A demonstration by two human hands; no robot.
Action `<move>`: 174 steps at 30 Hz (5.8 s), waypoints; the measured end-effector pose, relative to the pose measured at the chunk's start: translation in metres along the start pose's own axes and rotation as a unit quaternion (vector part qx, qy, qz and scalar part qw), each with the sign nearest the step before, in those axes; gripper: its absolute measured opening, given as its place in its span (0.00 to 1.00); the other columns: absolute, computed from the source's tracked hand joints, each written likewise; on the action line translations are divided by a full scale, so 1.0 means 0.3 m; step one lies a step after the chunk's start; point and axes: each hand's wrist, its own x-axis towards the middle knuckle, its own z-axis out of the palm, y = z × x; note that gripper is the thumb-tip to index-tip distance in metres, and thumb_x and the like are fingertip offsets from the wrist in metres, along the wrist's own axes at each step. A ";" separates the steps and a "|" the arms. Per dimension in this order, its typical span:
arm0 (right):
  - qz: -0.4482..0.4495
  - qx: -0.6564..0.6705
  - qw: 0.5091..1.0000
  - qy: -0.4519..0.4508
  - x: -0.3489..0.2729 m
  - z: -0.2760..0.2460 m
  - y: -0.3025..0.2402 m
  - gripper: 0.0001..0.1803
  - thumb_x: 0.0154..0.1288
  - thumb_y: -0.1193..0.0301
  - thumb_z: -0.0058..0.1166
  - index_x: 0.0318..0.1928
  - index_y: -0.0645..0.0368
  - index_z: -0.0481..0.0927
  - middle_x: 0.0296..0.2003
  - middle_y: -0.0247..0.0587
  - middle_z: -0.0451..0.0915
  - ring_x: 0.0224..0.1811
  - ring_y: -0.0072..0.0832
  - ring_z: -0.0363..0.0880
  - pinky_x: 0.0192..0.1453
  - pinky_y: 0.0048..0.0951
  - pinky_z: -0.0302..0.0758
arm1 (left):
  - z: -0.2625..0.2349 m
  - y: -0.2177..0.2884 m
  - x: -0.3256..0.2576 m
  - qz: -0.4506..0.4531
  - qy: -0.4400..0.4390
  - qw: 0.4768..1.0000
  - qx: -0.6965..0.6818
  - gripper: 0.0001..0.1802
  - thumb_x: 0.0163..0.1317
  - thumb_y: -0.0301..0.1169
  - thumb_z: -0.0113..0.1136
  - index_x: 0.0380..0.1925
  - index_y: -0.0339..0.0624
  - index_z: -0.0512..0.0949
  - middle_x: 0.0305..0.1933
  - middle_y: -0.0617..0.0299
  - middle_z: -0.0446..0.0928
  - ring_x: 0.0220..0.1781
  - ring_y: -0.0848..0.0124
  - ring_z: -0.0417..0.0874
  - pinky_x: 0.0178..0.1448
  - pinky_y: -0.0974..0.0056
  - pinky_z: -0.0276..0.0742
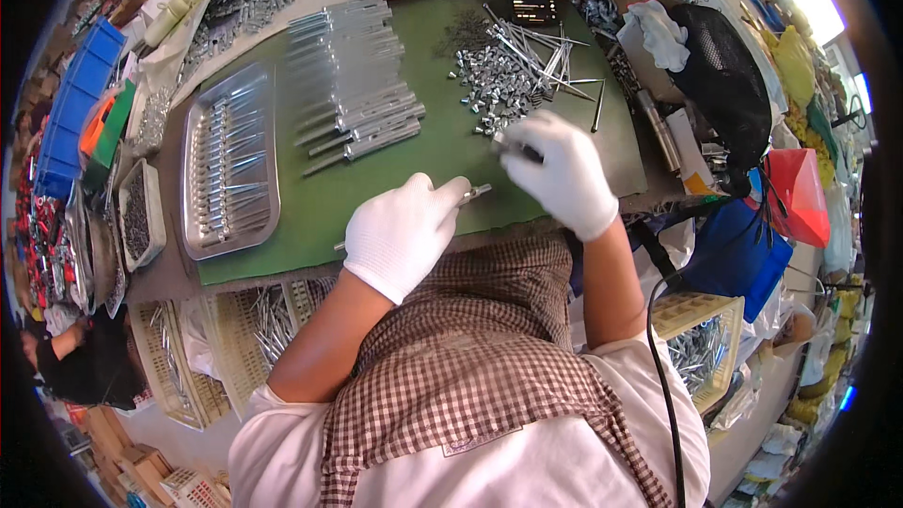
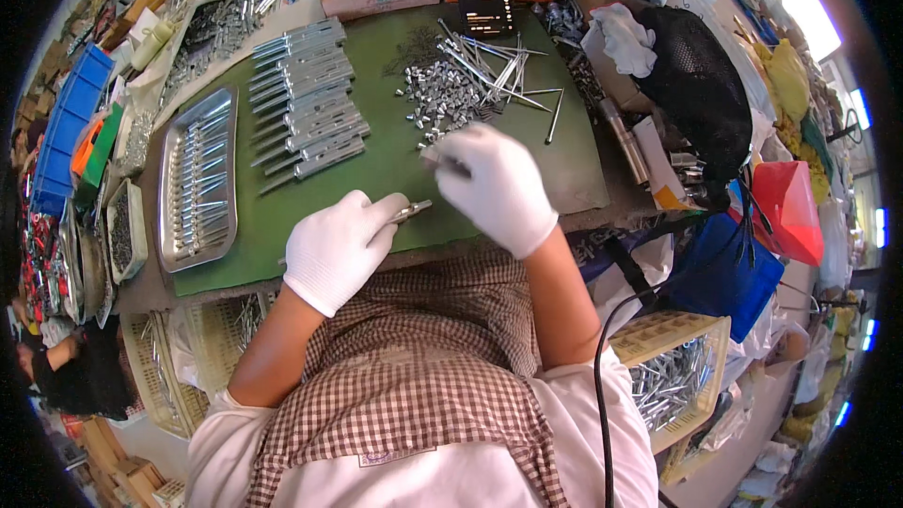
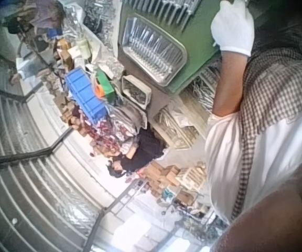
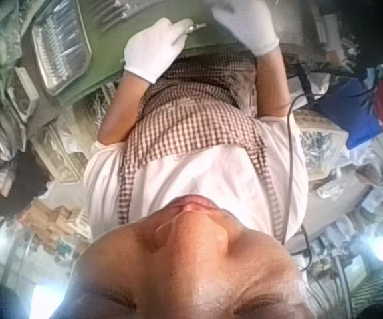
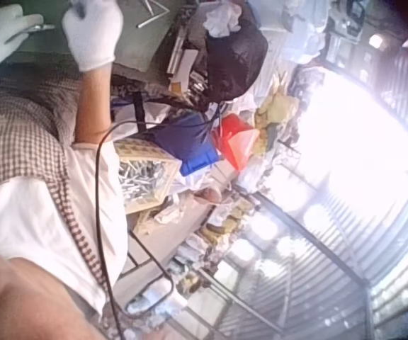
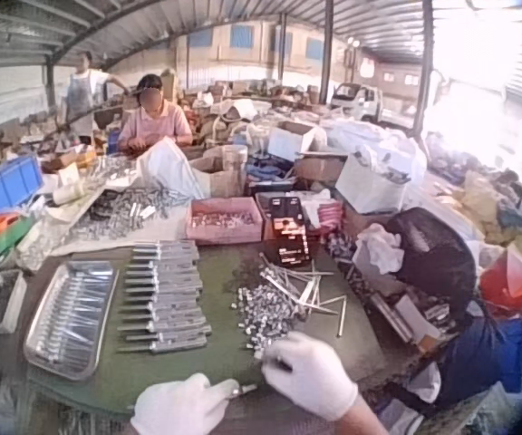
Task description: The person assembles metal hardware by picking small metal pins and fittings and inserting them into metal tubes by hand.
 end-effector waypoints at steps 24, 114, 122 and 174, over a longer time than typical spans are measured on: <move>-0.076 -0.037 0.993 0.076 -0.146 0.113 -0.064 0.12 0.58 0.74 0.63 0.44 0.52 0.84 0.38 0.35 0.88 0.35 0.38 0.85 0.39 0.36 0.82 | 0.008 -0.002 -0.002 -0.003 0.020 0.999 -0.026 0.11 0.65 0.36 0.61 0.47 0.59 0.83 0.31 0.59 0.77 0.30 0.55 0.84 0.33 0.53 0.80; 0.084 0.574 0.805 0.127 -0.069 0.236 -0.099 0.32 0.79 0.54 0.37 0.16 0.57 0.61 0.13 0.31 0.57 0.17 0.25 0.53 0.24 0.31 0.49 | 0.014 0.013 0.005 0.077 0.036 0.995 0.055 0.07 0.69 0.38 0.59 0.43 0.52 0.80 0.29 0.61 0.73 0.23 0.59 0.83 0.26 0.55 0.80; 0.068 0.798 0.581 0.145 -0.081 0.224 -0.044 0.23 0.77 0.59 0.41 0.23 0.57 0.70 0.17 0.27 0.59 0.18 0.16 0.53 0.22 0.26 0.47 | 0.037 0.028 0.035 0.069 0.031 0.996 0.036 0.13 0.69 0.41 0.60 0.50 0.51 0.81 0.28 0.60 0.75 0.26 0.58 0.84 0.29 0.55 0.81; 0.162 0.612 0.763 0.129 0.000 0.217 -0.077 0.30 0.80 0.57 0.37 0.18 0.57 0.62 0.14 0.31 0.57 0.15 0.23 0.51 0.22 0.30 0.48 | 0.043 0.013 0.016 0.044 0.003 0.998 0.053 0.15 0.71 0.40 0.58 0.57 0.66 0.79 0.27 0.60 0.74 0.22 0.56 0.82 0.25 0.53 0.81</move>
